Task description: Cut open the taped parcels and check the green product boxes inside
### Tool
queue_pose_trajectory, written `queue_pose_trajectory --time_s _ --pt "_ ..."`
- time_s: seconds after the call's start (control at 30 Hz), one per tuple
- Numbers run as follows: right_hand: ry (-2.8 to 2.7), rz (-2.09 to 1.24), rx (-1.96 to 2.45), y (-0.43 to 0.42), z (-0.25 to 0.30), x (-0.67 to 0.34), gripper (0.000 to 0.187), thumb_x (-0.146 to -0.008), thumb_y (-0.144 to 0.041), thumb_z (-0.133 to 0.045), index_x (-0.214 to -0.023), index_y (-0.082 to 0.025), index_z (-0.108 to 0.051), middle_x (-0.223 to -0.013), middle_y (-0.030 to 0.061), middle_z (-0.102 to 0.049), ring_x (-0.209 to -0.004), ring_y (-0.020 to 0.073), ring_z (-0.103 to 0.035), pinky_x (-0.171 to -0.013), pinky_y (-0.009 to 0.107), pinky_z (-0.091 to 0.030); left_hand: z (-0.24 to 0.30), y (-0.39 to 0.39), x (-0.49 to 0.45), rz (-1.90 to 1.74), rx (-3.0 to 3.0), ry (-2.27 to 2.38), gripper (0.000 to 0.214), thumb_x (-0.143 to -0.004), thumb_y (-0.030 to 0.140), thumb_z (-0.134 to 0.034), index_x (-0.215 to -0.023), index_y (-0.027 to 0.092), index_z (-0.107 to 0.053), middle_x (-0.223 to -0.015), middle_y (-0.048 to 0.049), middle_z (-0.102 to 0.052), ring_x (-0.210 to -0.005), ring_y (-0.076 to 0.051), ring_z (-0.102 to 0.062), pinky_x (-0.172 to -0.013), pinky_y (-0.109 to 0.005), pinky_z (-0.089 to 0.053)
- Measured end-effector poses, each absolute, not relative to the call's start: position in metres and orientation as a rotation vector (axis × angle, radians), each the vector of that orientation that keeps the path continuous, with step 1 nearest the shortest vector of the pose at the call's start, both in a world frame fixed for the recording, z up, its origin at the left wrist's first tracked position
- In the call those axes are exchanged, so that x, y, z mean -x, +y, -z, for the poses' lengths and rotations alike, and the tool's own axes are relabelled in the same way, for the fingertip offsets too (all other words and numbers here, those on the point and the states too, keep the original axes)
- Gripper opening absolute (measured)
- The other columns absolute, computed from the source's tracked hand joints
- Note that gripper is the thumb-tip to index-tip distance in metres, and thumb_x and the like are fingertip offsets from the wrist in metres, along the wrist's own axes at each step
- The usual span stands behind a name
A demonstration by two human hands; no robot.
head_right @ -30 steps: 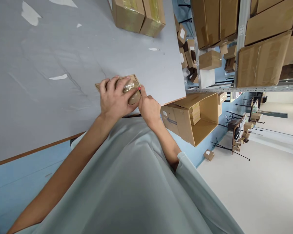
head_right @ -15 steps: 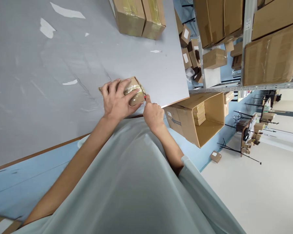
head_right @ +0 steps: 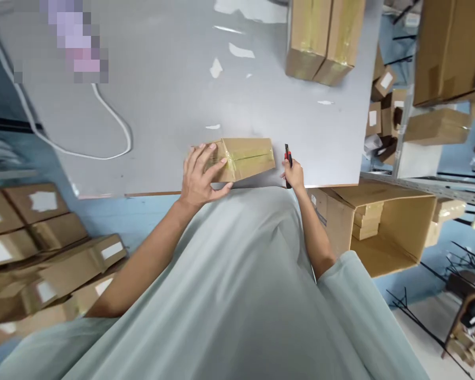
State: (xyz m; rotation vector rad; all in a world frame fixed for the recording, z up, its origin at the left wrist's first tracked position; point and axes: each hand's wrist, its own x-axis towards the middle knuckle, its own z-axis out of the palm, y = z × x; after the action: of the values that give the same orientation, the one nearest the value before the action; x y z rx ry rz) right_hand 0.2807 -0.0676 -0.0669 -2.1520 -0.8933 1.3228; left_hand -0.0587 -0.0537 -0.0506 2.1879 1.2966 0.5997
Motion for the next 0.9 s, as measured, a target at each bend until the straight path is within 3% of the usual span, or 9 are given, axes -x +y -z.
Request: queue_pose_trajectory --time_s 0.13,0.2,0.33,0.47,0.6,0.67,0.77,0.9 --pt "-0.868 -1.498 1.961 -0.058 0.079 -0.260 0.043 -0.116 -0.062 -0.064 -0.106 -0.021 -0.069 -0.076 0.0032 -0.080 -0.054 0.0162 -0.073 -0.052 0.023 -0.054 0.041 -0.085 0.071 -0.798 -1.985 1.509 0.062 -0.105 0.064 -0.074 -0.157 0.030 -0.072 -0.167 -0.0210 -0.064 -0.156 -0.043 -0.063 -0.128 -0.066 -0.054" --pt "-0.917 -1.540 1.899 -0.059 0.072 -0.252 0.047 -0.114 -0.069 -0.065 -0.101 -0.023 -0.066 -0.061 -0.0011 -0.071 -0.054 0.0185 -0.073 -0.052 0.023 -0.052 0.038 -0.095 0.067 -0.913 -1.836 1.618 0.057 -0.110 0.061 -0.070 -0.156 0.027 -0.072 -0.155 -0.0200 -0.069 -0.146 -0.038 -0.070 -0.121 -0.058 -0.062" --pt "-1.089 -1.440 1.831 -0.063 0.054 -0.256 0.053 -0.109 -0.078 -0.063 -0.094 -0.027 -0.058 -0.057 -0.0032 -0.067 -0.054 0.0183 -0.072 -0.056 0.024 -0.054 0.047 -0.098 0.052 -1.016 -1.522 1.676 0.061 -0.112 0.067 -0.067 -0.159 0.028 -0.070 -0.149 -0.0150 -0.069 -0.138 -0.031 -0.075 -0.120 -0.052 -0.066" --pt "-1.252 -1.284 1.910 -0.073 0.039 -0.286 0.061 -0.106 -0.087 -0.056 -0.101 -0.026 -0.062 -0.058 -0.0055 -0.064 -0.054 0.0201 -0.073 -0.058 0.027 -0.054 0.077 -0.090 0.031 -1.005 -1.289 1.522 0.069 -0.106 0.073 -0.074 -0.156 0.026 -0.071 -0.149 -0.0152 -0.070 -0.137 -0.033 -0.078 -0.117 -0.053 -0.069" --pt "-1.418 -1.229 2.050 -0.081 0.021 -0.314 0.065 -0.110 -0.083 -0.047 -0.117 -0.022 -0.070 -0.077 0.0012 -0.075 -0.062 0.0229 -0.077 -0.066 0.032 -0.059 0.104 -0.086 0.012 -0.986 -1.180 1.487 0.062 -0.099 0.064 -0.081 -0.146 0.024 -0.074 -0.149 -0.0154 -0.072 -0.129 -0.031 -0.080 -0.110 -0.049 -0.072" --pt "-1.585 -1.128 2.119 -0.079 0.005 -0.318 0.061 -0.117 -0.072 -0.042 -0.136 -0.021 -0.071 -0.101 0.0089 -0.085 -0.075 0.0248 -0.081 -0.079 0.035 -0.063 0.109 -0.084 0.009 -0.975 -1.168 1.500 0.067 -0.099 0.056 -0.083 -0.157 0.028 -0.068 -0.152 -0.0143 -0.072 -0.130 -0.028 -0.079 -0.110 -0.045 -0.071" --pt "-1.922 -0.912 2.166 -0.068 -0.026 -0.302 0.053 -0.123 -0.048 -0.035 -0.160 -0.024 -0.064 -0.134 0.0150 -0.086 -0.107 0.0305 -0.084 -0.099 0.040 -0.062 0.105 -0.079 0.016 -0.897 -1.240 1.487 0.087 -0.097 0.043 -0.083 -0.178 0.038 -0.050 -0.165 -0.0134 -0.065 -0.138 -0.028 -0.075 -0.114 -0.043 -0.068" --pt "-2.444 -0.939 2.018 -0.046 -0.057 -0.251 0.046 -0.124 -0.038 -0.040 -0.156 -0.027 -0.071 -0.140 0.0123 -0.086 -0.124 0.0333 -0.080 -0.100 0.038 -0.057 0.094 -0.063 0.034 -0.736 -1.441 1.391 0.090 -0.094 0.037 -0.082 -0.179 0.034 -0.052 -0.183 -0.0154 -0.047 -0.162 -0.039 -0.057 -0.127 -0.056 -0.060"
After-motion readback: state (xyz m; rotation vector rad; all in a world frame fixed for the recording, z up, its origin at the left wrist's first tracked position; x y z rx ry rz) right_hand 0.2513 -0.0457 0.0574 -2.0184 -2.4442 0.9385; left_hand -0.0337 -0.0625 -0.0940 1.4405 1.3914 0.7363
